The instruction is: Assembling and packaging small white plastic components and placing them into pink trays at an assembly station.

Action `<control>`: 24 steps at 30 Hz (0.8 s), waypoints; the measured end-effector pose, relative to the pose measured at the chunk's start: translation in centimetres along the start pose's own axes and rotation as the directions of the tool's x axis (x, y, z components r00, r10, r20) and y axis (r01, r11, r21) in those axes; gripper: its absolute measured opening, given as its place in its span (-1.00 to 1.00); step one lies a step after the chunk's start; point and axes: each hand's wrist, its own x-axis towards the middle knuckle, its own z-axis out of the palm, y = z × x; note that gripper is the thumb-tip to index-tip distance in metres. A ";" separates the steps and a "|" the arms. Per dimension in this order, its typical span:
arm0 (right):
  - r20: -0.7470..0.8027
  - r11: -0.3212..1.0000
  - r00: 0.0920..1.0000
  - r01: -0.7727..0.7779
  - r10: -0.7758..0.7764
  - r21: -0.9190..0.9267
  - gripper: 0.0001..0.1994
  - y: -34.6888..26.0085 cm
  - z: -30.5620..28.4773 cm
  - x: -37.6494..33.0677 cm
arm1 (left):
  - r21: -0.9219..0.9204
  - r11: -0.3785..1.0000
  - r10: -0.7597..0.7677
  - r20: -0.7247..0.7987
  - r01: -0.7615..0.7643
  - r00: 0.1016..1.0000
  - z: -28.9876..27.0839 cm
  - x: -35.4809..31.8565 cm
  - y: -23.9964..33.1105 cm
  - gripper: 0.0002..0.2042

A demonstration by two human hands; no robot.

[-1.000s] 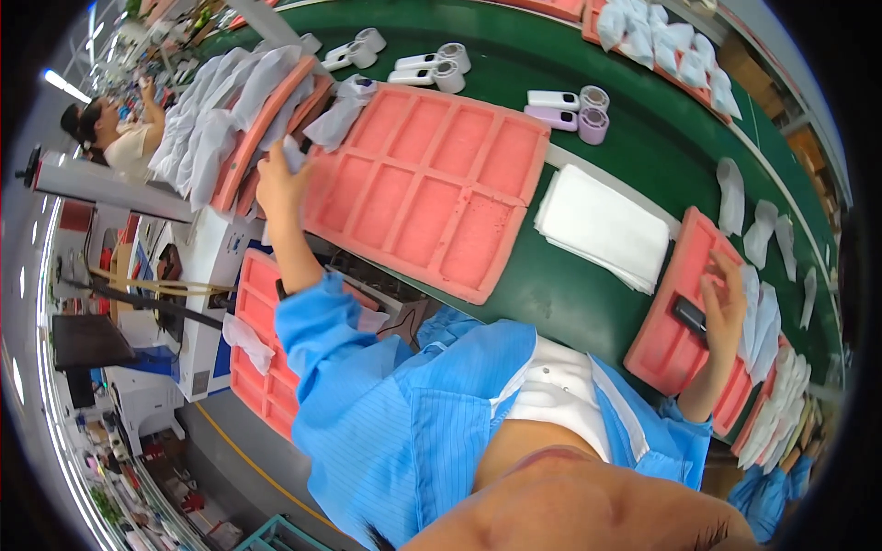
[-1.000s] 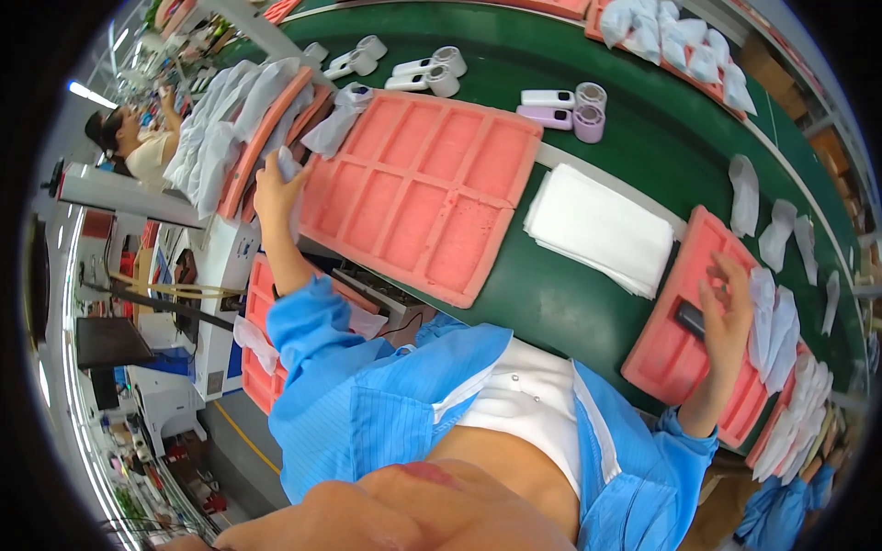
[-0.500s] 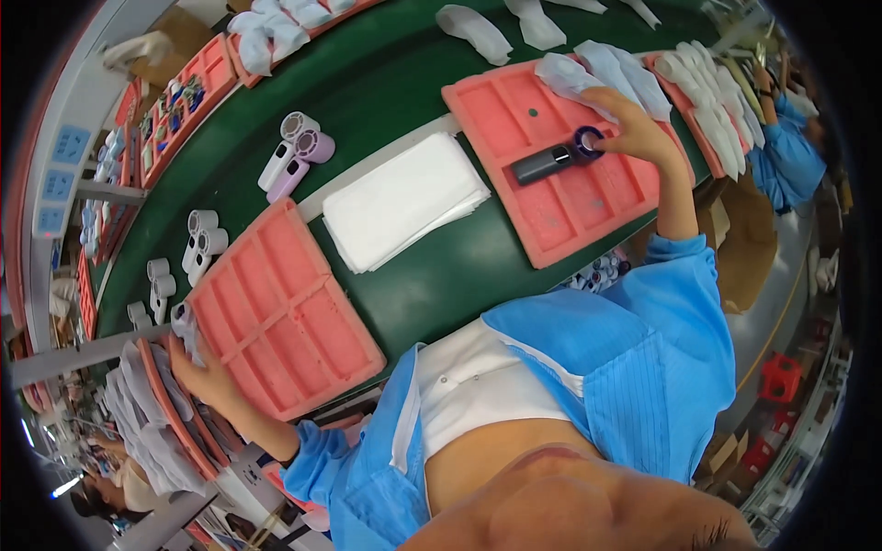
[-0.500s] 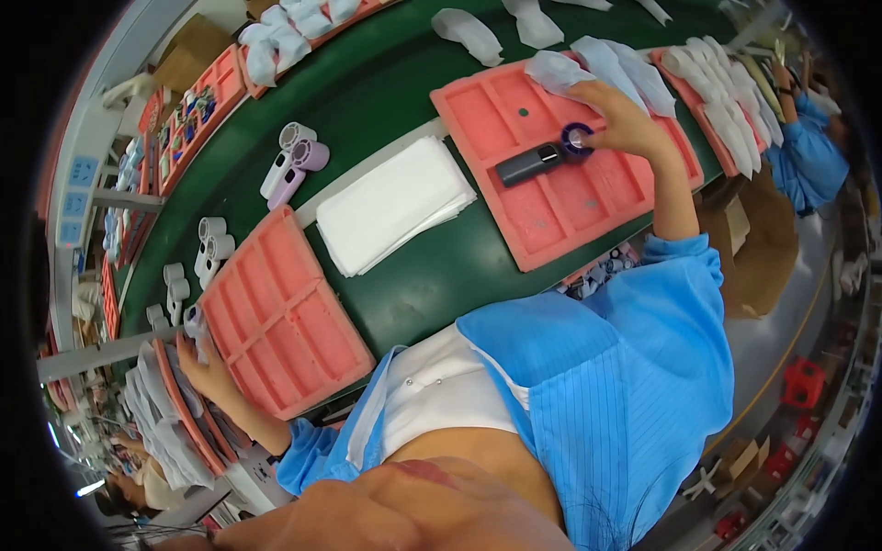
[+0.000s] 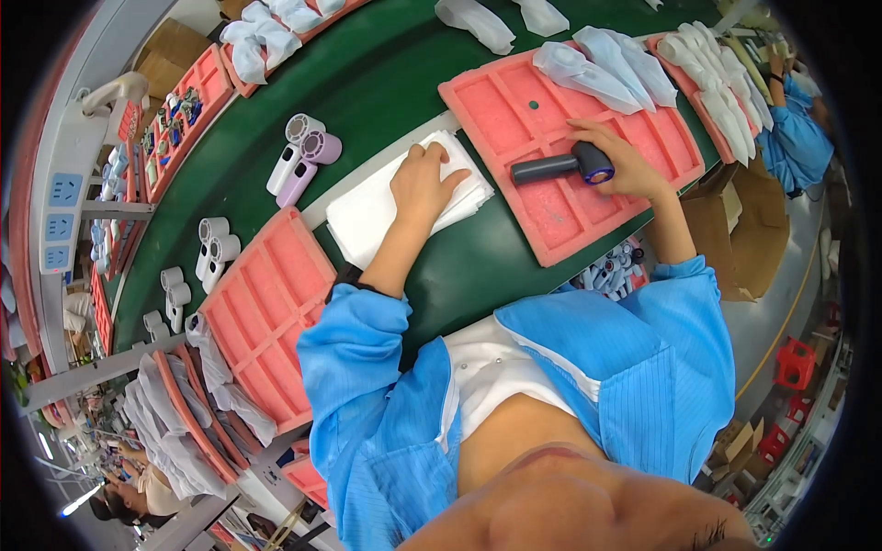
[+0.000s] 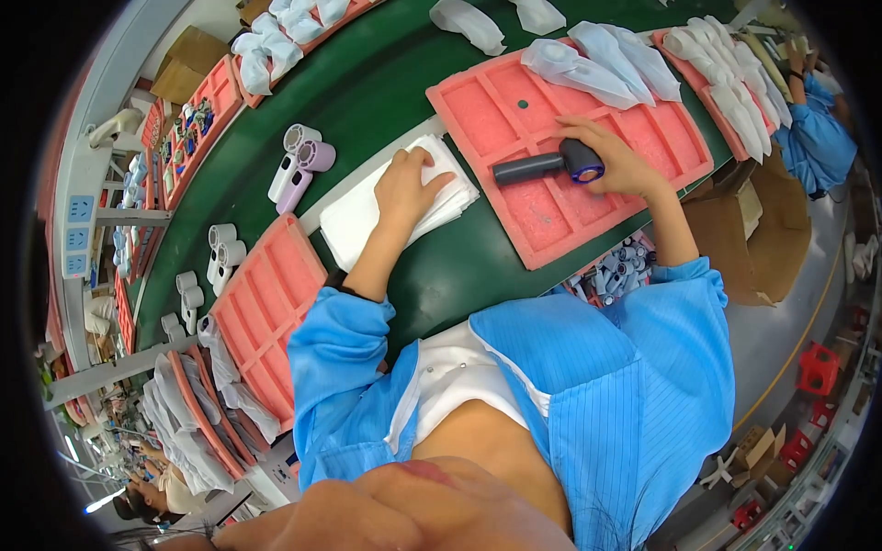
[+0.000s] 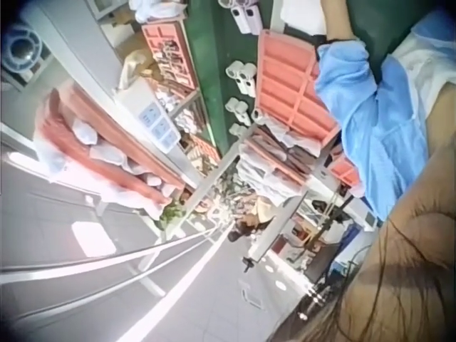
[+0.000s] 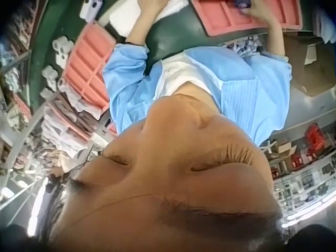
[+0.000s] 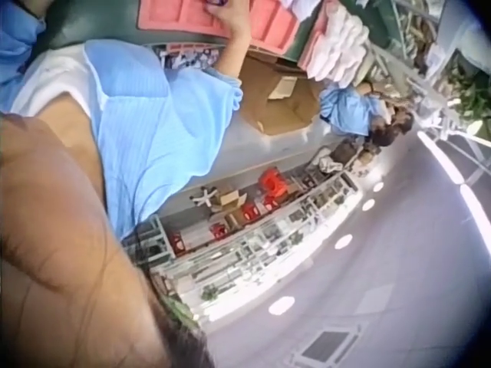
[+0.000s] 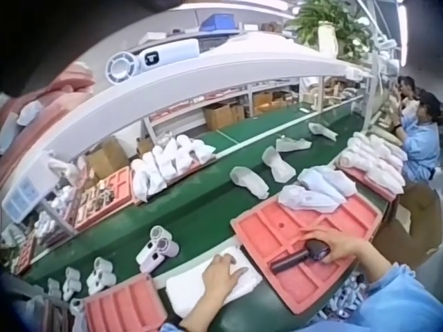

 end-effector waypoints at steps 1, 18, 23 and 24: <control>-0.056 1.000 0.998 -0.004 0.003 -0.023 -0.18 0.0 0.3 0.0 | 0.000 1.000 0.005 0.003 -0.005 1.000 0.4 0.0 -0.2 -0.79; -0.294 0.954 0.955 0.047 0.044 0.295 -0.47 -10.0 -2.1 9.6 | -0.850 0.488 -0.218 0.104 0.200 0.970 -4.7 -0.6 -2.5 -0.86; -0.281 0.951 0.926 0.290 -0.251 0.106 -0.49 -14.9 -1.6 13.7 | -0.908 0.418 -0.332 -0.132 0.020 0.934 -9.3 -1.7 -2.1 -0.90; -0.284 0.938 0.915 0.328 -0.285 0.115 -0.48 -15.5 -1.5 14.5 | -0.911 0.410 -0.366 -0.202 -0.037 0.908 -10.0 -2.1 -2.4 -0.91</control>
